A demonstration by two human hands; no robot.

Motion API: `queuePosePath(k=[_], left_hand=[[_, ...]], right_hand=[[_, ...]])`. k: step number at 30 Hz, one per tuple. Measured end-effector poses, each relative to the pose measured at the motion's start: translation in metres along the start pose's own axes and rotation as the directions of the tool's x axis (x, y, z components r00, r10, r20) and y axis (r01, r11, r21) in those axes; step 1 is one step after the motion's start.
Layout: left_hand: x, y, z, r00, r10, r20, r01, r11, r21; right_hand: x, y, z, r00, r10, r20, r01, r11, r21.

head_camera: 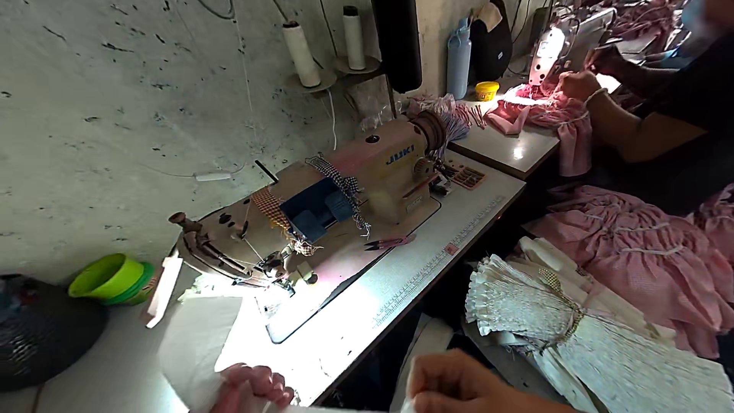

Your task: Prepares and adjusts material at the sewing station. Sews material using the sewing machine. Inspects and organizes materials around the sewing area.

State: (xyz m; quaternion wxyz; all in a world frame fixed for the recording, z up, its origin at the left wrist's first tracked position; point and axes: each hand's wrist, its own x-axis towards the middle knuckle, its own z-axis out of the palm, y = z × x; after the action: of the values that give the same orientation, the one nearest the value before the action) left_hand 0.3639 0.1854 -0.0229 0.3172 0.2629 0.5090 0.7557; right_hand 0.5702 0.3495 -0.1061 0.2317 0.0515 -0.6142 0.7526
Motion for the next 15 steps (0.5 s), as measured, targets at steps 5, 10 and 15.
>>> queuePosePath(k=[5,10,15], left_hand=[[0.011,0.008,0.004,0.982,0.129,0.139,-0.102,0.977,-0.189],[0.004,-0.028,0.0,0.986,0.061,0.156,-0.056,0.998,-0.036],[-0.019,-0.066,0.017,0.959,-0.144,0.243,0.082,0.966,0.247]], right_hand=[[0.001,-0.043,-0.051,0.979,-0.166,-0.115,0.147,0.977,-0.157],[-0.014,-0.007,-0.074,0.896,0.444,0.013,-0.355,0.734,-0.578],[0.002,0.024,-0.045,0.975,0.218,0.049,-0.201,0.949,-0.243]])
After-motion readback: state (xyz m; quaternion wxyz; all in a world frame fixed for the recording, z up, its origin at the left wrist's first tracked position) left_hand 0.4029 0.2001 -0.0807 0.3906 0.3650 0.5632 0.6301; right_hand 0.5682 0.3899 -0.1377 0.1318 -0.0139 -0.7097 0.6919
